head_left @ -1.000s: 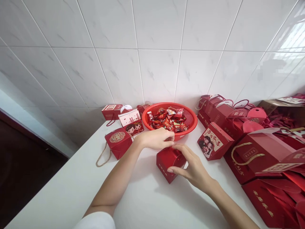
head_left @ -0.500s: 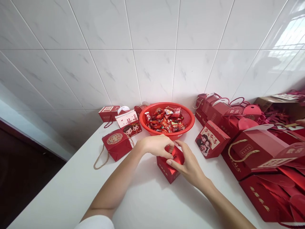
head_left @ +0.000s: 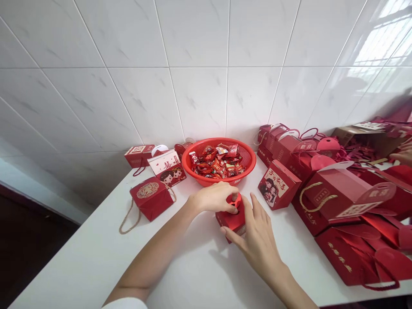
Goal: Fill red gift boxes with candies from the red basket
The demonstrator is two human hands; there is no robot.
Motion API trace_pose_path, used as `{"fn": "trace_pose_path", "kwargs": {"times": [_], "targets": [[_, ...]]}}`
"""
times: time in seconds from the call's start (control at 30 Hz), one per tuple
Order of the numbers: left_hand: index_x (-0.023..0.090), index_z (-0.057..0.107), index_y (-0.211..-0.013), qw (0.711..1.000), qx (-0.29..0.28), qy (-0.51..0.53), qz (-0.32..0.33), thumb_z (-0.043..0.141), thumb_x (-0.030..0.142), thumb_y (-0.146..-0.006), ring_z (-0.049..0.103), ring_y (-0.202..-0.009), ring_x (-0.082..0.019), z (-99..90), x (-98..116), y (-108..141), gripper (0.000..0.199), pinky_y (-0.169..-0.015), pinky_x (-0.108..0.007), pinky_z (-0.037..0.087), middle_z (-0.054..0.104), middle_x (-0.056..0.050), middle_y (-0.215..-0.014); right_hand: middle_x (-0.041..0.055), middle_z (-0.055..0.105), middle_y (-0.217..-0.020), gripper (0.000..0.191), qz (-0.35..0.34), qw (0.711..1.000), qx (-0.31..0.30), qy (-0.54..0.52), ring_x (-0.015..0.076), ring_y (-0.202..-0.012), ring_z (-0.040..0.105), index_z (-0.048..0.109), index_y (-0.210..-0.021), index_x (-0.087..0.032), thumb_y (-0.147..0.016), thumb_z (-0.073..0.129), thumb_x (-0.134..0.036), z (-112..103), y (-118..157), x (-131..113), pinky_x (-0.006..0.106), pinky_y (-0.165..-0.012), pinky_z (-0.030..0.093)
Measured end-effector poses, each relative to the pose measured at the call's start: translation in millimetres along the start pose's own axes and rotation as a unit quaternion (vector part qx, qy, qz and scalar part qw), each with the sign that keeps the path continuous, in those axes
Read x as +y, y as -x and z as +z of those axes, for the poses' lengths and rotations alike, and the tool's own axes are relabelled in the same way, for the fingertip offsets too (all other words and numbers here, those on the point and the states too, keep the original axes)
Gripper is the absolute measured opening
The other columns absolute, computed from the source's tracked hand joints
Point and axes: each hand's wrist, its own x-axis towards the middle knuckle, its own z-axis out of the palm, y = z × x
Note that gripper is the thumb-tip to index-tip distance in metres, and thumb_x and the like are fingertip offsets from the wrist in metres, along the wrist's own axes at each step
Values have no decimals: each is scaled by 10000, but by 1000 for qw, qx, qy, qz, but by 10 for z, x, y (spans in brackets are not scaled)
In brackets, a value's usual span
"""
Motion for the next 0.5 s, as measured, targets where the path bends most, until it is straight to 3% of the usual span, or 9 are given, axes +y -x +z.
{"fn": "trace_pose_path", "kwargs": {"times": [0.23, 0.33, 0.5], "targets": [[198, 584, -811, 999, 25, -24, 21, 632, 402, -854, 607, -858, -215, 67, 76, 3, 214, -667, -274, 416, 611, -36, -886, 224, 500, -1443, 661, 1, 999, -36, 41, 409, -1387, 429, 441, -1448, -178, -892, 581, -507, -16, 71, -3, 586, -1025, 457], [195, 611, -827, 999, 30, -20, 33, 573, 386, -892, 619, -821, -211, 101, 149, 29, 205, -655, -278, 422, 624, -43, -871, 212, 533, -1416, 612, 11, 997, -51, 56, 413, -1351, 473, 472, -1428, -193, -878, 599, -429, -103, 77, -3, 591, -964, 506], [200, 658, -859, 996, 2, -44, 78, 523, 334, -924, 615, -761, -200, 67, 204, 110, 201, -634, -275, 426, 626, -44, -841, 198, 578, -1355, 457, 36, 998, -57, -4, 375, -1202, 591, 588, -1264, -160, -841, 622, -330, -177, 8, -49, 507, -866, 579]]}}
